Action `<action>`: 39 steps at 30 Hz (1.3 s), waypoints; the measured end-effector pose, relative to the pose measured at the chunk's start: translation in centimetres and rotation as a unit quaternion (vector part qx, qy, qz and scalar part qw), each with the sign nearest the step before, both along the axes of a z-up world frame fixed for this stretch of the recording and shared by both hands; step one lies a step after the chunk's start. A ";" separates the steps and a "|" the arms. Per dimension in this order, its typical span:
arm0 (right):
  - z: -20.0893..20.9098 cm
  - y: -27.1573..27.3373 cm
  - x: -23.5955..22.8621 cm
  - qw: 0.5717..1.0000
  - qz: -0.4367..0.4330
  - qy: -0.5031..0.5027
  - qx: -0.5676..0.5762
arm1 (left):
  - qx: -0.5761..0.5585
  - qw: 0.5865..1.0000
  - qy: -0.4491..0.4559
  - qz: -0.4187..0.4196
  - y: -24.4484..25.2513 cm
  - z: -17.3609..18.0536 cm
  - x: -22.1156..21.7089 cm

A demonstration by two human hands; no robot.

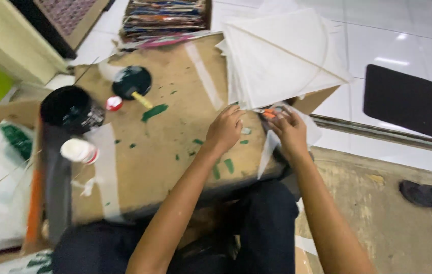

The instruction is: Painting a green stripe down the center of white kites using a small brush

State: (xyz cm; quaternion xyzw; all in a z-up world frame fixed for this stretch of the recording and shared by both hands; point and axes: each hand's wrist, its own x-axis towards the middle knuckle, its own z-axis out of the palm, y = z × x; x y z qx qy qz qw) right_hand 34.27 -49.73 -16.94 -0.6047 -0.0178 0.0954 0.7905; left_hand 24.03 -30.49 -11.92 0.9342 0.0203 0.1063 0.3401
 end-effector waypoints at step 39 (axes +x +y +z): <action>1.2 0.5 4.3 0.988 -0.014 0.146 0.049 | 0.341 0.933 -0.102 -0.050 -0.7 -11.2 14.9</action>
